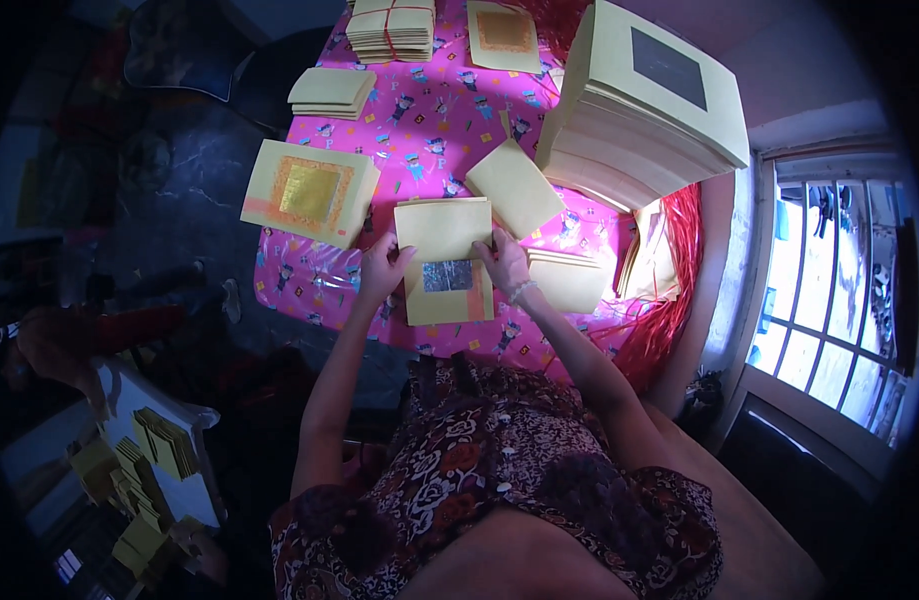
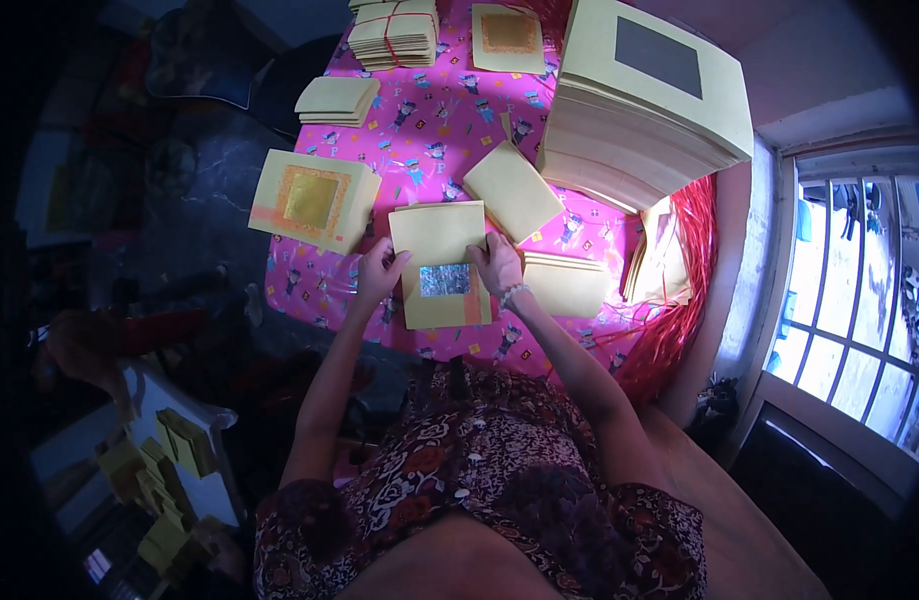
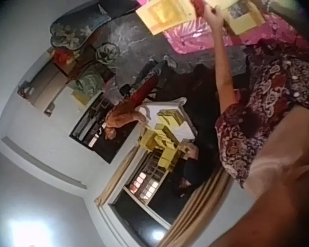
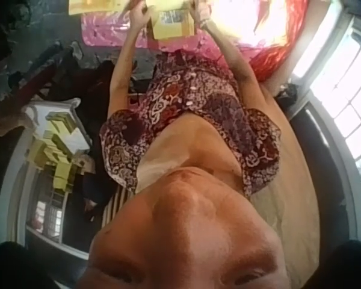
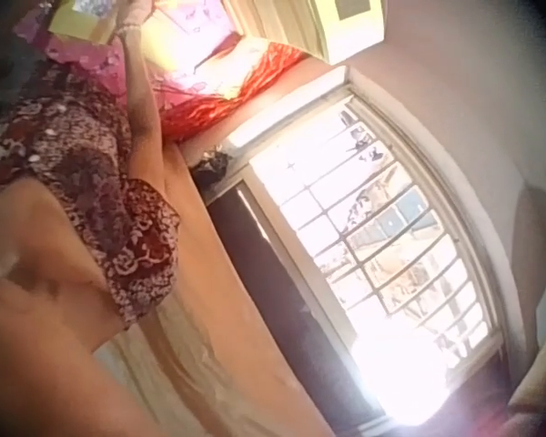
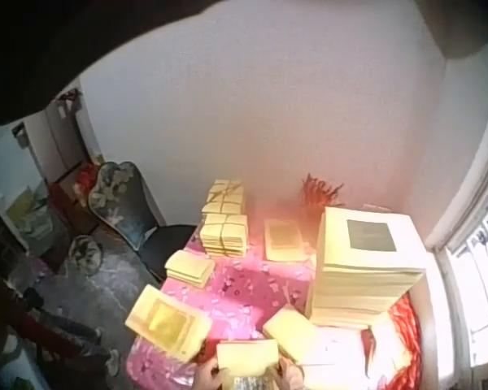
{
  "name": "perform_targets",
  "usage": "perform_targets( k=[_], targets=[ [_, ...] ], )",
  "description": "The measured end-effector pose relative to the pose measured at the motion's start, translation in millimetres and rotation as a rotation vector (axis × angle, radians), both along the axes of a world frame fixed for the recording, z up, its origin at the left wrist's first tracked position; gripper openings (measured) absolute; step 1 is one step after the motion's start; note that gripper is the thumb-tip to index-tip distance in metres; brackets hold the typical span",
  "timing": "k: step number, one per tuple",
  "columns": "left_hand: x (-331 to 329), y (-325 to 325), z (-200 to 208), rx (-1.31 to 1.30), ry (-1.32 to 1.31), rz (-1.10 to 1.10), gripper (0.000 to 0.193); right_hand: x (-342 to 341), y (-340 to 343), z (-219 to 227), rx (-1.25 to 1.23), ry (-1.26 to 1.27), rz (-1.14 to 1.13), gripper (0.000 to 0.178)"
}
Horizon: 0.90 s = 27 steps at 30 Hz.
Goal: Bundling stacks of joss paper using red string.
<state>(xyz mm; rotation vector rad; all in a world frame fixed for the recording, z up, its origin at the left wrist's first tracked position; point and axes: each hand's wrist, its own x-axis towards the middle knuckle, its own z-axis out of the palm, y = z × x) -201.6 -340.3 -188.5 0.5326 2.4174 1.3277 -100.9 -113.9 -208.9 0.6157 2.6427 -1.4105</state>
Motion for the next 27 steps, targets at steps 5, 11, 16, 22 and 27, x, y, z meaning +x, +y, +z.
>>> perform_targets(
  k=[5, 11, 16, 22, 27],
  targets=[
    [5.2, 4.3, -11.1, 0.0, -0.029, 0.121, 0.022, -3.6, -12.7, -10.3, 0.098, 0.004, -0.072, 0.028],
    [9.0, 6.2, -19.1, -0.044, 0.041, 0.177, 0.026, -6.2, -17.1, -17.3, 0.134, -0.015, -0.088, 0.029],
    [9.8, 2.9, -29.9, -0.089, 0.073, 0.185, 0.031, -7.9, -17.5, -14.9, 0.125, -0.077, -0.09, 0.03],
    [6.6, 6.8, -27.7, -0.059, 0.04, 0.23, 0.042, -10.0, -17.2, -15.9, 0.12, -0.108, -0.114, 0.031],
    [4.5, 10.3, -24.0, -0.118, -0.026, 0.261, 0.042, -14.1, -15.5, -11.2, 0.123, -0.2, -0.082, 0.032]
  ],
)
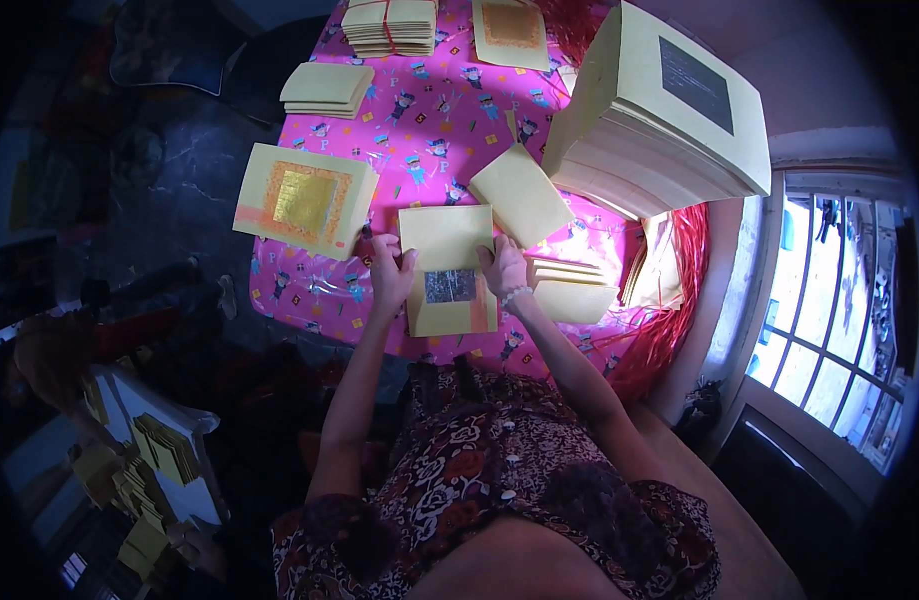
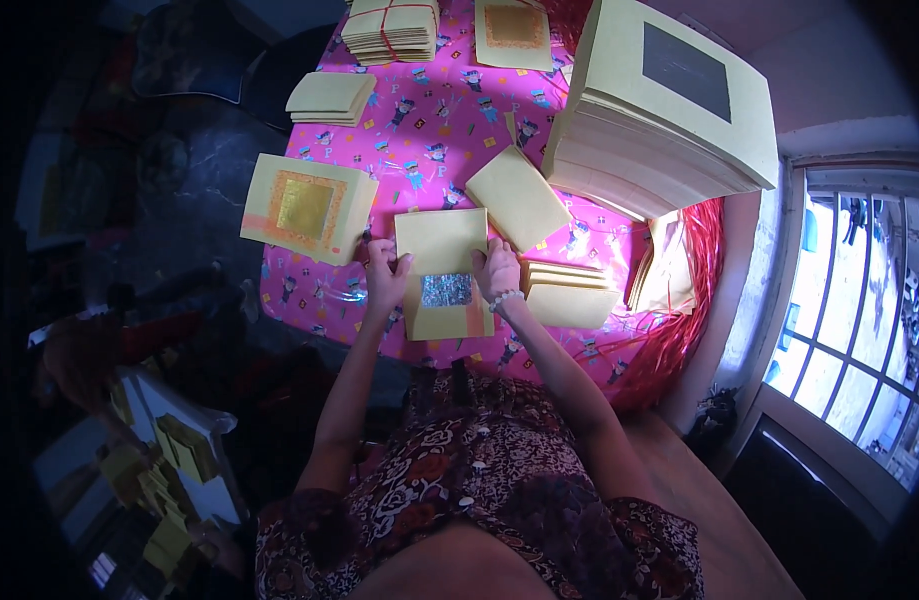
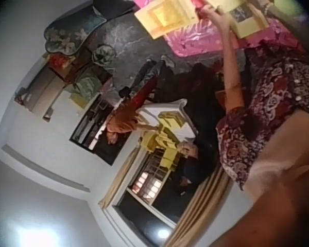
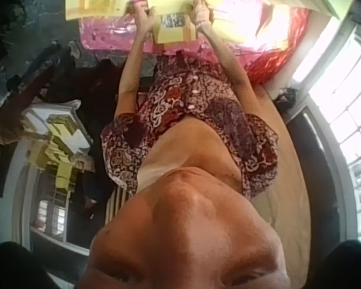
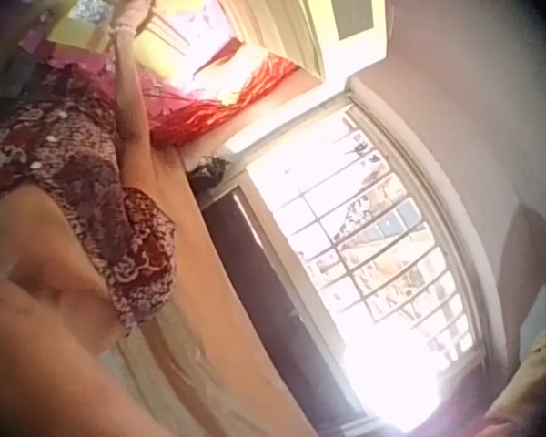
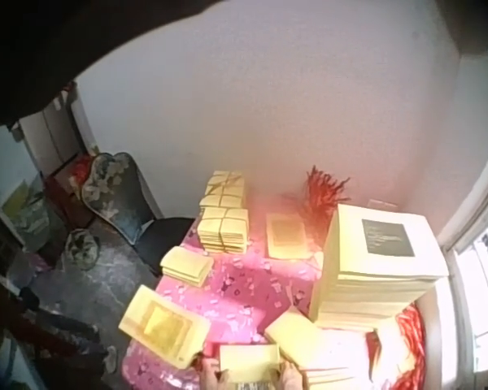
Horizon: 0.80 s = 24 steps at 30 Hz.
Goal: Bundling stacks of joss paper using red string.
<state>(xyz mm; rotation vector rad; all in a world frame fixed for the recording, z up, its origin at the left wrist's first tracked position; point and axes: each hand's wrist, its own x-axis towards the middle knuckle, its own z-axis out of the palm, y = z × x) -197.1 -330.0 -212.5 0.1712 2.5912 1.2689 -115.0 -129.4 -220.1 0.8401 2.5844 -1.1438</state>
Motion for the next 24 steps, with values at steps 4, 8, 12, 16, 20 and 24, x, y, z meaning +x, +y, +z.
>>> perform_targets(
  k=[4, 8, 12, 16, 20, 24],
  targets=[
    [-1.6, 0.4, 1.9, 0.013, -0.015, 0.013, 0.039, -0.8, -0.2, 3.9, 0.024, -0.019, 0.019, 0.033],
    [-5.2, 1.3, 3.6, -0.074, -0.049, -0.011, 0.036, -1.1, 0.0, 3.0, 0.021, -0.015, 0.009, 0.033],
    [-8.8, 3.8, 6.4, -0.057, -0.12, -0.056, 0.026, 0.7, 2.6, -3.5, 0.0, 0.015, 0.006, 0.034],
    [-9.3, 2.4, 5.4, -0.041, -0.142, -0.048, 0.019, -2.3, 1.8, 1.7, -0.007, -0.032, 0.01, 0.034],
    [-7.0, 4.4, 2.0, -0.024, -0.125, -0.005, 0.017, -4.2, 2.4, 0.4, -0.001, -0.031, 0.021, 0.034],
    [-1.7, 7.2, 1.7, -0.019, -0.091, 0.049, 0.016, -3.1, 2.1, -2.7, 0.007, -0.031, 0.031, 0.035]
  ],
)
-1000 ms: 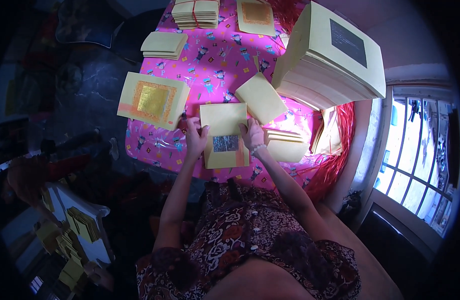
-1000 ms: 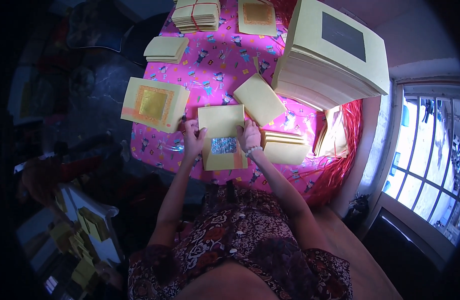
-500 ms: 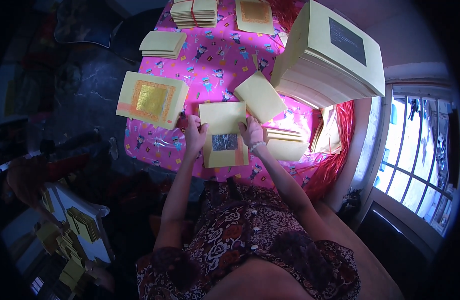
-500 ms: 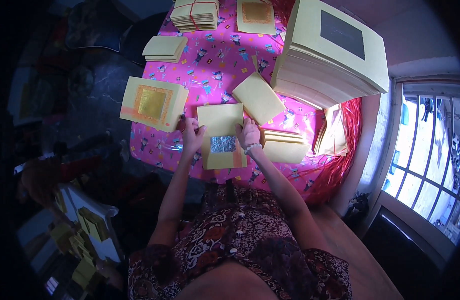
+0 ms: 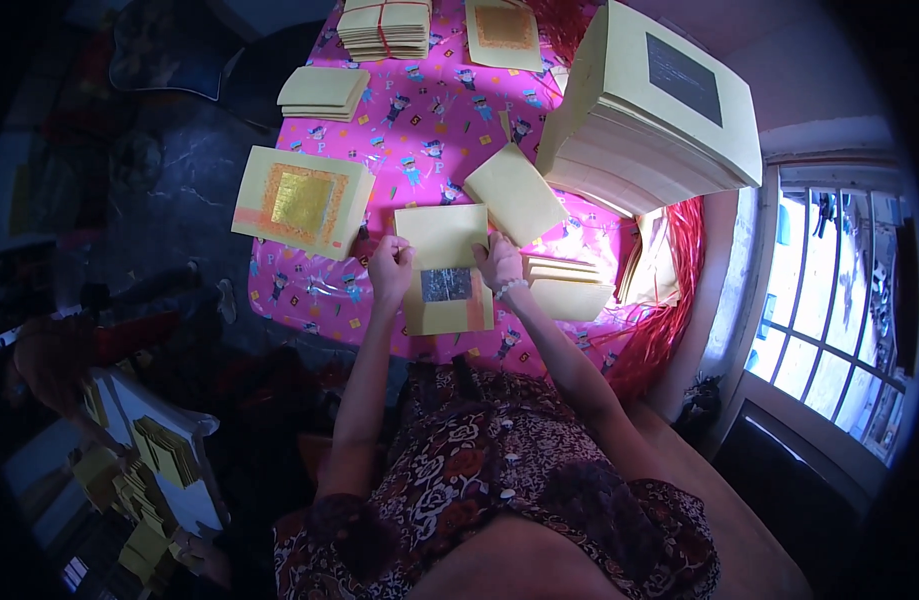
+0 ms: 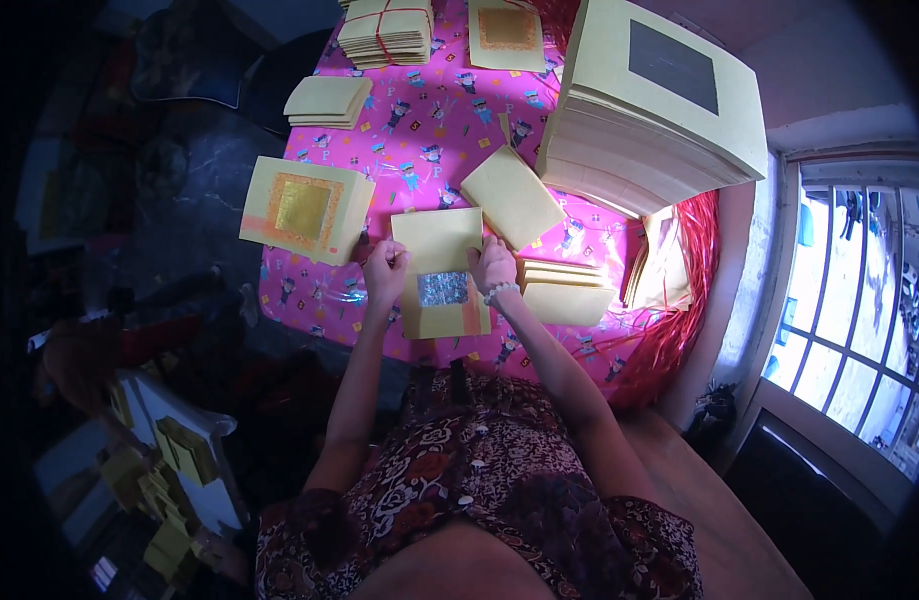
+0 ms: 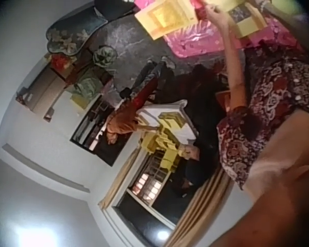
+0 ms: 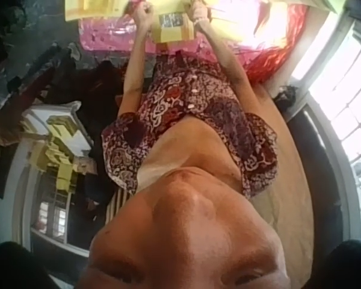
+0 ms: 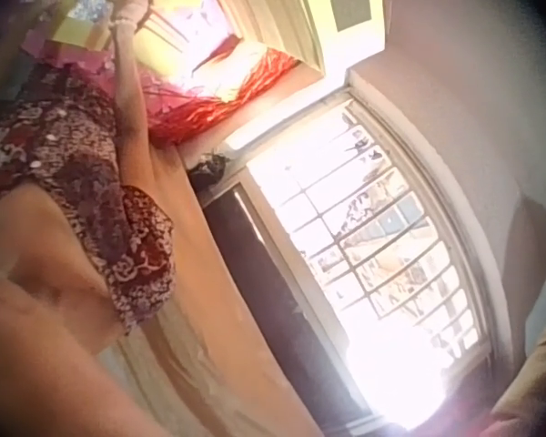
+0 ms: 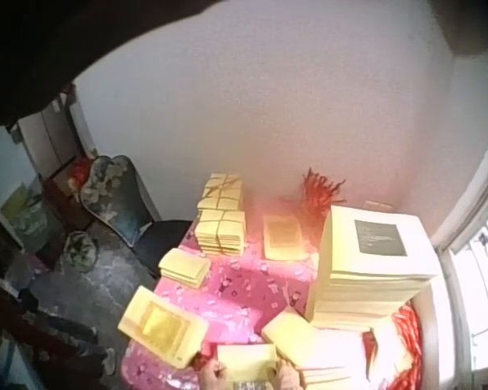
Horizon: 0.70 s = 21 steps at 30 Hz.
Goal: Bundling stacks of joss paper using red string.
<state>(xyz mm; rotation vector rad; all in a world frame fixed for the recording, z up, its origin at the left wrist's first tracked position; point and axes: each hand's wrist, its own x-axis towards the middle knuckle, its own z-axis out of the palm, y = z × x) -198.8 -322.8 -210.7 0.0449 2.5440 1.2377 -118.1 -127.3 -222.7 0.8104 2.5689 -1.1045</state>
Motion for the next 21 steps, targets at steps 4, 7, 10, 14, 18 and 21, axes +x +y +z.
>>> perform_targets(
  k=[4, 7, 10, 14, 18, 21],
  targets=[
    [2.8, 4.8, 3.9, -0.021, -0.009, 0.031, 0.015, -0.8, -0.8, -1.9, 0.006, -0.005, -0.027, 0.035],
    [5.8, 5.1, 2.5, -0.13, 0.105, -0.006, 0.016, -3.0, -2.3, -3.1, 0.006, -0.002, -0.028, 0.036],
    [9.8, 20.7, 25.1, -0.349, 0.276, -0.043, 0.015, -2.1, 1.2, -10.9, 0.018, -0.003, -0.034, 0.037],
    [2.0, 22.9, 25.8, -0.488, 0.221, -0.206, 0.015, -6.4, -1.4, -10.9, 0.027, 0.005, -0.028, 0.037],
    [3.8, 23.6, 19.5, -0.586, 0.16, -0.288, 0.022, -10.9, -6.1, -6.0, 0.055, -0.013, -0.002, 0.038],
    [16.9, 42.4, 34.8, -0.573, 0.263, -0.361, 0.032, -6.6, 0.5, -16.3, 0.091, -0.001, -0.012, 0.038]
  ],
)
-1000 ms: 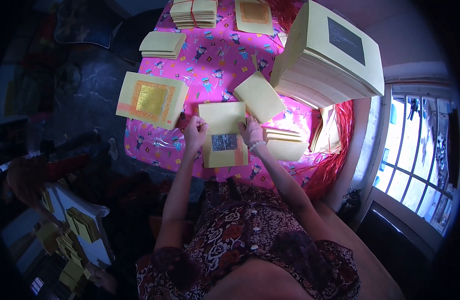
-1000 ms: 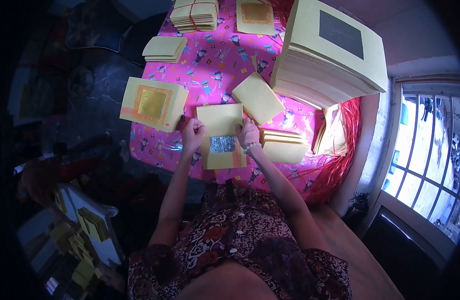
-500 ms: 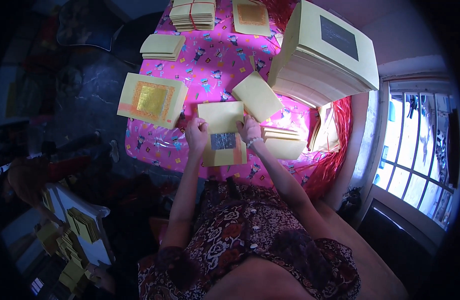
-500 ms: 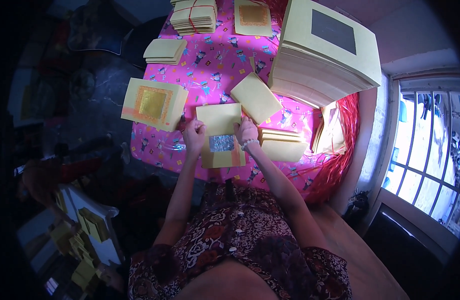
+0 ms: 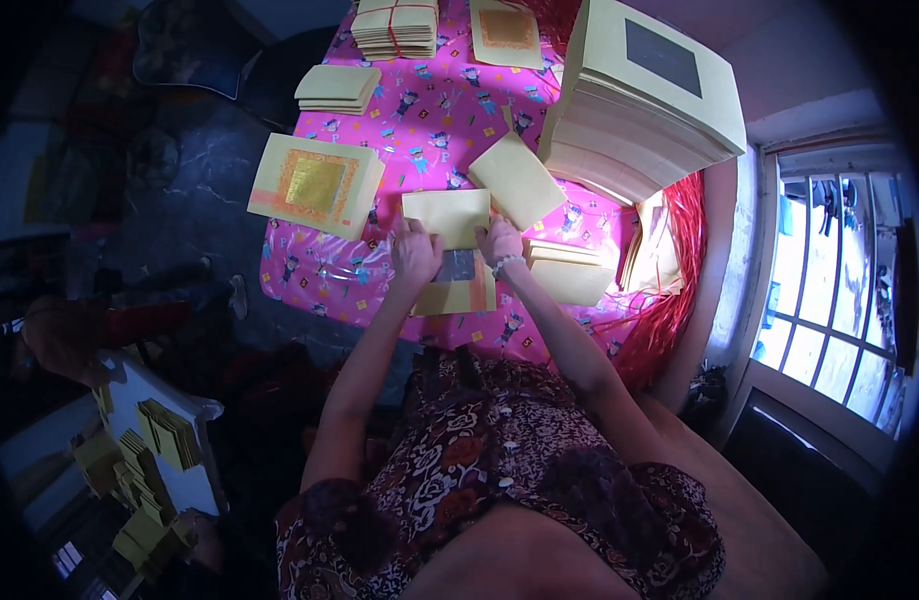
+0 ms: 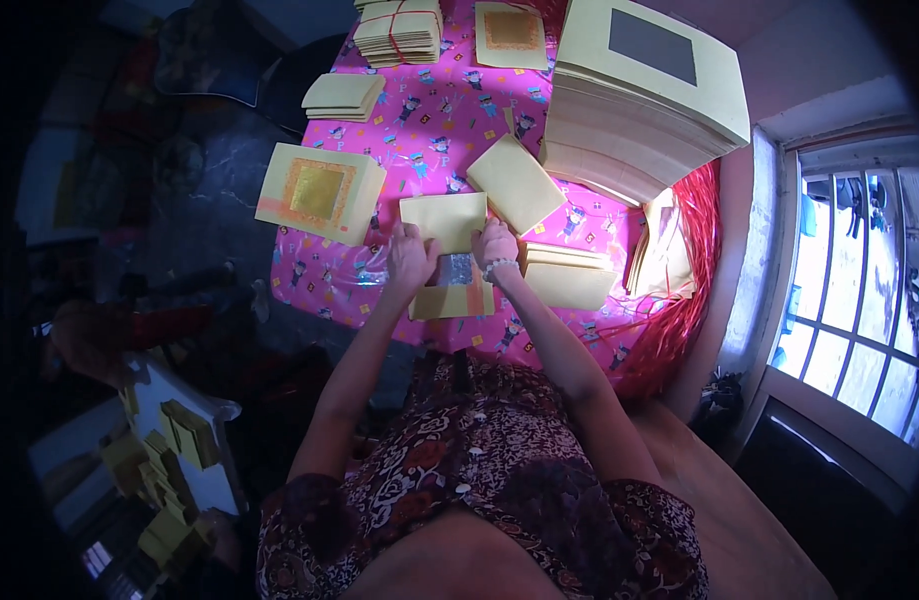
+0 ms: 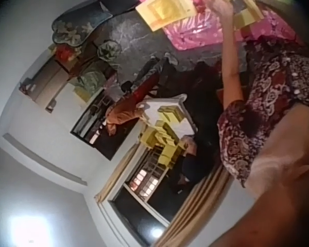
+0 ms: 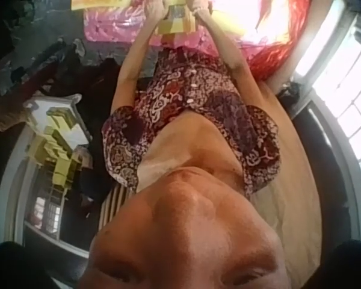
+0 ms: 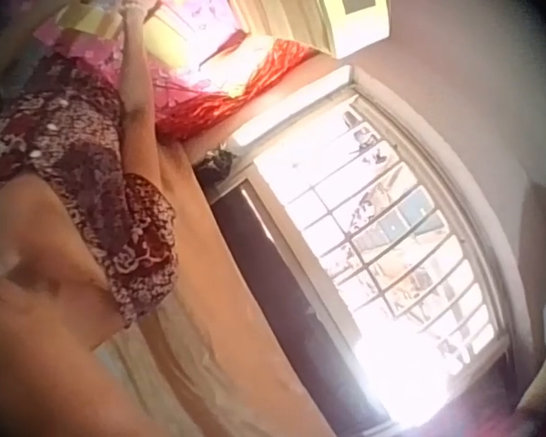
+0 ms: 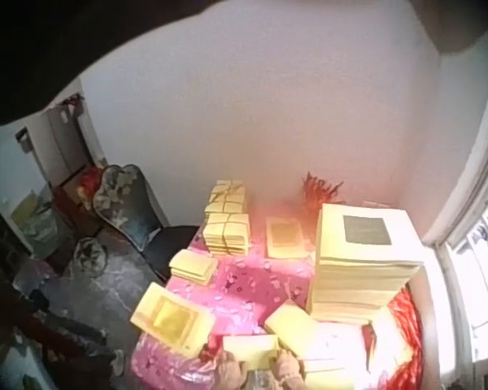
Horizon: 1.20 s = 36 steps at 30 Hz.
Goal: Bundling stacks of joss paper using red string.
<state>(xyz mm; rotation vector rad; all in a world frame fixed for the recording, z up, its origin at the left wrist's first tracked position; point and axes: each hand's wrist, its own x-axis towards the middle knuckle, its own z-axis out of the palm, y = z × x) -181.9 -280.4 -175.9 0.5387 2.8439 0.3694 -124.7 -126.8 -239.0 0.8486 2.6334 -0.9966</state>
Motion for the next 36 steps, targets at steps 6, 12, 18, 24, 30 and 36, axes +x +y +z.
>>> perform_targets(
  k=[6, 12, 18, 24, 30, 36],
  targets=[
    [12.1, 12.4, -2.7, -0.112, 0.035, -0.037, 0.045, -3.3, 1.9, 4.8, -0.033, -0.037, 0.028, 0.041],
    [17.2, 7.7, -12.4, -0.122, 0.12, 0.028, 0.041, -6.0, -6.2, 55.1, 0.17, 0.191, 0.066, 0.038],
    [19.1, 15.2, -20.2, -0.2, 0.249, -0.047, 0.031, 3.8, -15.8, 17.8, 0.064, 0.193, 0.397, 0.029],
    [23.2, 9.3, -20.6, -0.218, 0.201, 0.029, 0.033, 5.3, -23.3, 26.7, 0.058, 0.157, 0.501, 0.023],
    [25.4, 8.9, -15.6, -0.26, 0.157, -0.006, 0.044, 9.3, -24.3, 26.7, 0.023, 0.153, 0.501, 0.022],
    [26.6, 6.0, -19.9, -0.136, 0.145, 0.064, 0.048, 9.0, -21.0, 30.2, 0.019, 0.144, 0.529, 0.02]
  ],
)
